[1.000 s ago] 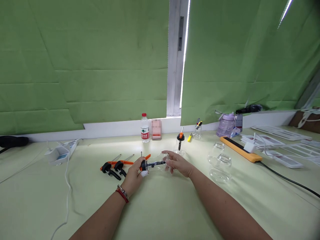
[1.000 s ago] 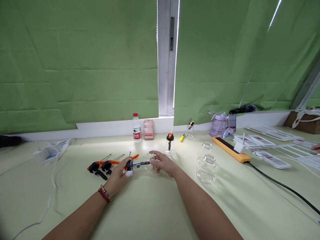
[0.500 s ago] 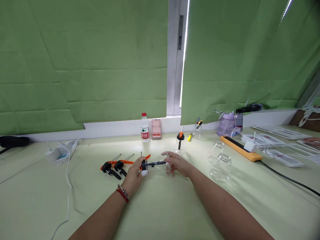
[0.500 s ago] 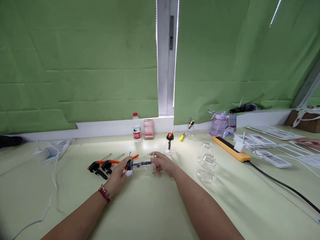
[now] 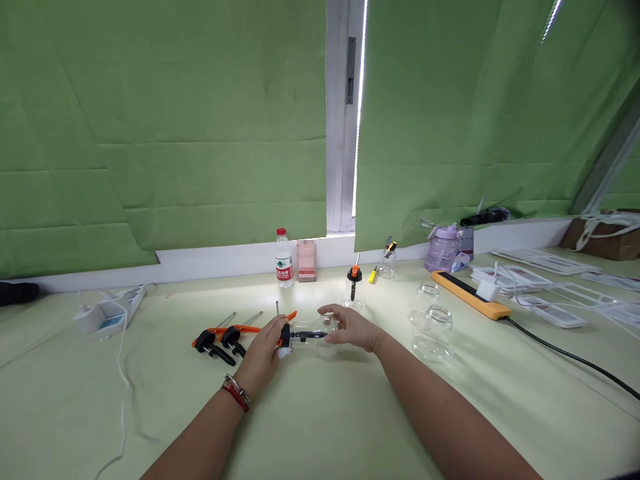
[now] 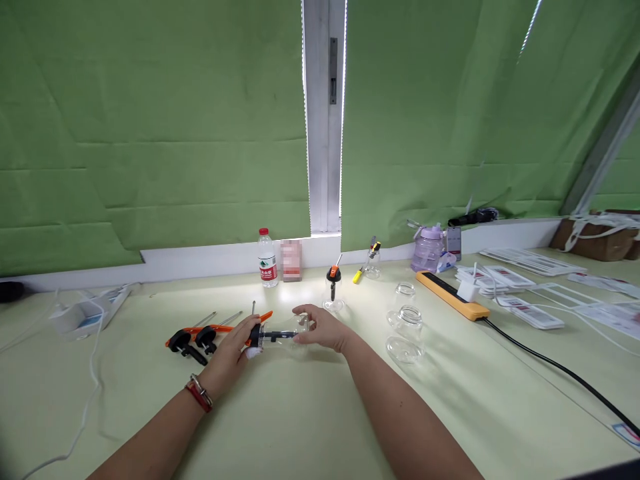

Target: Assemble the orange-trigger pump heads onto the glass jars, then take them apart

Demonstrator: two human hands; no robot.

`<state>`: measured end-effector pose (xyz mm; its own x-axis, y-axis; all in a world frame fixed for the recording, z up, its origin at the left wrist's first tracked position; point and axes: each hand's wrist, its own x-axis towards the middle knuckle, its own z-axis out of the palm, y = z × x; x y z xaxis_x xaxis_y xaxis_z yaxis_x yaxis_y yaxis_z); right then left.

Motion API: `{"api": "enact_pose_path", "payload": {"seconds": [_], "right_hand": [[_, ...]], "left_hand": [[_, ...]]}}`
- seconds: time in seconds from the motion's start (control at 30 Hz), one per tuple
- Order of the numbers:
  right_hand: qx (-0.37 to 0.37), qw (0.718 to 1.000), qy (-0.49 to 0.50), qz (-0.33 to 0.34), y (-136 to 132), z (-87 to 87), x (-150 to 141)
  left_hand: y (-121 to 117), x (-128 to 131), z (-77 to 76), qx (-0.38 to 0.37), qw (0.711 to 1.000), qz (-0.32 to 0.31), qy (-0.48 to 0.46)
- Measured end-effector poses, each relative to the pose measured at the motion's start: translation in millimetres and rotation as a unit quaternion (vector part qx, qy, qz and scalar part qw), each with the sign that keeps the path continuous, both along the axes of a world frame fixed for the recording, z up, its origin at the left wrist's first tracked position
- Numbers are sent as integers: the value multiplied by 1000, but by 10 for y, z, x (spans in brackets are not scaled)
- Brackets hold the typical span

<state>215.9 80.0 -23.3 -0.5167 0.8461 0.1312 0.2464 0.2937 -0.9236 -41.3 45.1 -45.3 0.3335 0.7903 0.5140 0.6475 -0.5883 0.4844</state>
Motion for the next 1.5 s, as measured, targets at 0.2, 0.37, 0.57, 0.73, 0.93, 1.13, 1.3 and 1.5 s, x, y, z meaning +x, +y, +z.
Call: {"api": "enact_pose_path", "payload": {"seconds": [0.2, 0.37, 0.57, 0.73, 0.93, 1.13, 1.3, 1.5], "right_hand": [[173, 972, -159, 31, -115, 94, -101], [268, 959, -63, -71, -71, 108, -85], [318, 879, 93, -344, 169, 22, 235], [273, 833, 69, -476, 346, -155, 514], [154, 827, 3, -541, 498, -397, 721], [34, 855, 15, -517, 616, -589, 843], [44, 859, -30, -510, 631, -612, 853], [42, 864, -51, -500, 574, -545, 812]], "left_hand": [[-100, 66, 86, 64, 996, -32, 47], [-45, -44, 133, 128, 987, 88, 36], [128, -363, 137, 74, 936, 337, 74], [189, -467, 68, -34, 912, 393, 114], [190, -471, 66, -60, 905, 383, 175], [127, -373, 169, -105, 923, 293, 224], [96, -303, 193, -193, 906, 319, 200], [118, -277, 129, -175, 911, 310, 209]]}}
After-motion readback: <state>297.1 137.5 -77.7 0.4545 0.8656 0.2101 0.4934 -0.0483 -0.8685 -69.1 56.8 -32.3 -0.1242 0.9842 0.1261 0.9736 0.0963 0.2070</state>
